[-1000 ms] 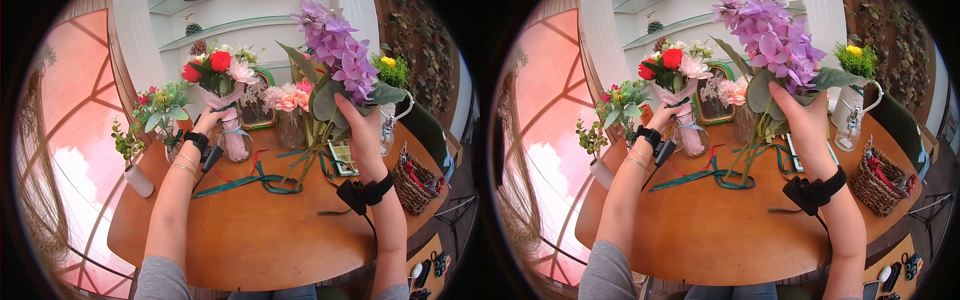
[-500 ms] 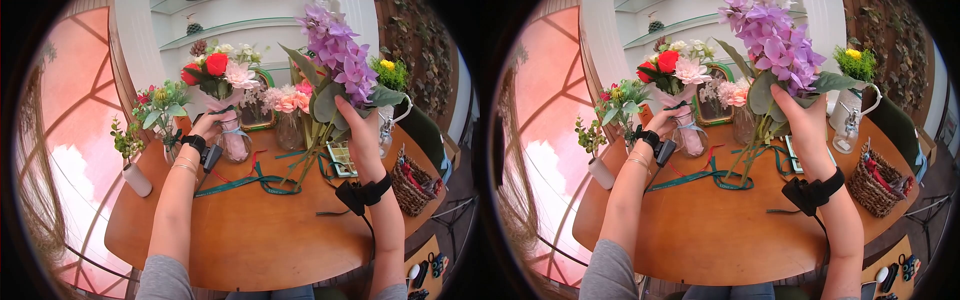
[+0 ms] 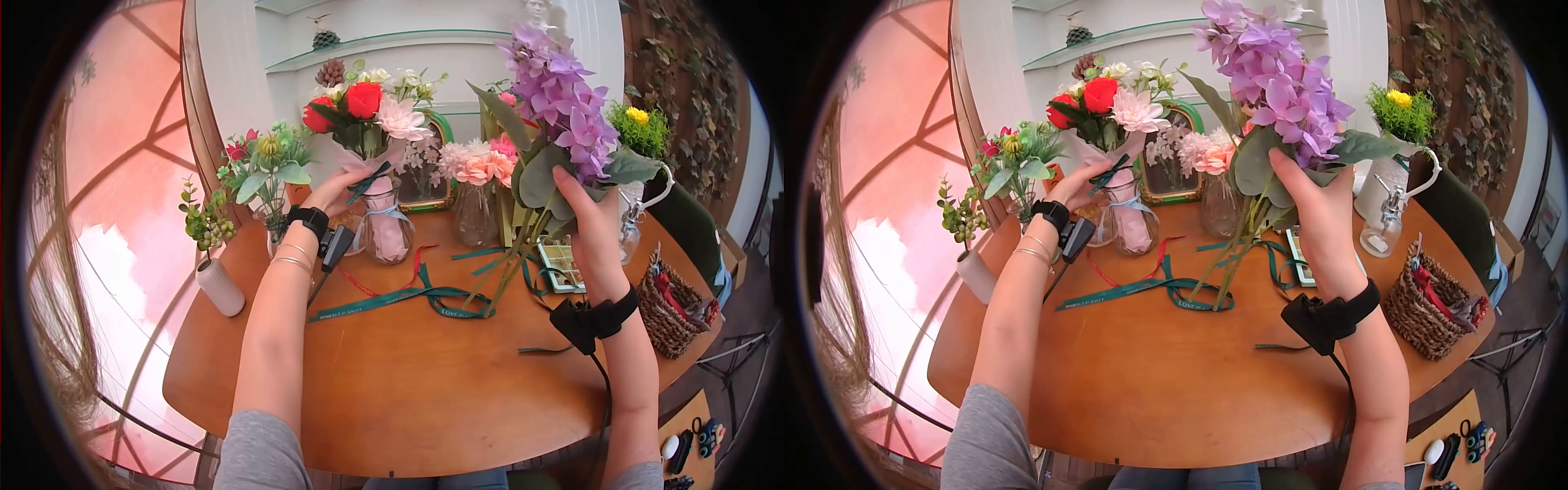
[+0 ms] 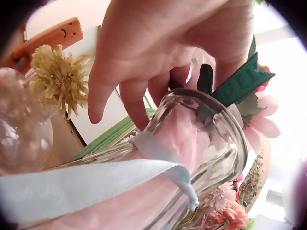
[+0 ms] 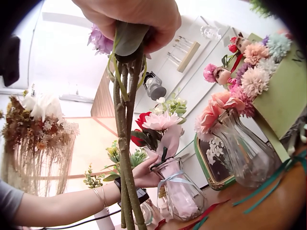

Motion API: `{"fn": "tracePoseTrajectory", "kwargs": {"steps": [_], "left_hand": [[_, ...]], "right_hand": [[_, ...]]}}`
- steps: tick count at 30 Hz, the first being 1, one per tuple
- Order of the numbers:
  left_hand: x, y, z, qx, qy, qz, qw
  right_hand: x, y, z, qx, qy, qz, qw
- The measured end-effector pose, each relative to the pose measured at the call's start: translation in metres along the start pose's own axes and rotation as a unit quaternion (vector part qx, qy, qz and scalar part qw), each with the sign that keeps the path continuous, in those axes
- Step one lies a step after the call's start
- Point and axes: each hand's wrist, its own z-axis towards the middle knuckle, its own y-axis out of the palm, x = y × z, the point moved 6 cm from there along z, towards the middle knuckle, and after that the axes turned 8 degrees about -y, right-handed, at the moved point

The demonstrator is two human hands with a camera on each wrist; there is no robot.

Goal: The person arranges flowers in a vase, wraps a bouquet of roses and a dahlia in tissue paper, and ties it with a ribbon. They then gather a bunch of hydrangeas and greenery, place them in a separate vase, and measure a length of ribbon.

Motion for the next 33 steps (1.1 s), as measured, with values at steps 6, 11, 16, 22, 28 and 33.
{"fn": "tracePoseTrajectory", "kwargs": {"steps": [6, 11, 16, 22, 28, 33], "left_hand": [[0.0, 0.005, -0.002, 0.046, 0.044, 0.087, 0.994], [0.001, -0.004, 0.013, 0.026, 0.079, 0.146, 0.986], [0.001, -0.001, 0.011, 0.042, 0.069, 0.18, 0.98], [-0.004, 0.004, -0.01, 0.032, 0.021, 0.0, 0.999], [-0.014, -0.004, -0.028, -0.001, -0.022, 0.022, 1.0], [-0.002, 0.022, -0.096, -0.011, -0.084, 0.218, 0.972]], "right_hand": [[-0.002, 0.001, -0.001, 0.008, -0.009, 0.003, 1.0], [-0.001, 0.001, -0.001, 0.004, -0.001, 0.005, 1.0], [-0.002, 0.002, 0.0, 0.005, -0.01, 0.009, 1.0], [-0.006, 0.004, -0.001, 0.005, -0.015, 0.012, 1.0], [-0.012, 0.007, -0.002, 0.002, -0.02, 0.014, 1.0], [-0.011, 0.018, -0.012, -0.023, 0.025, 0.029, 0.999]]}}
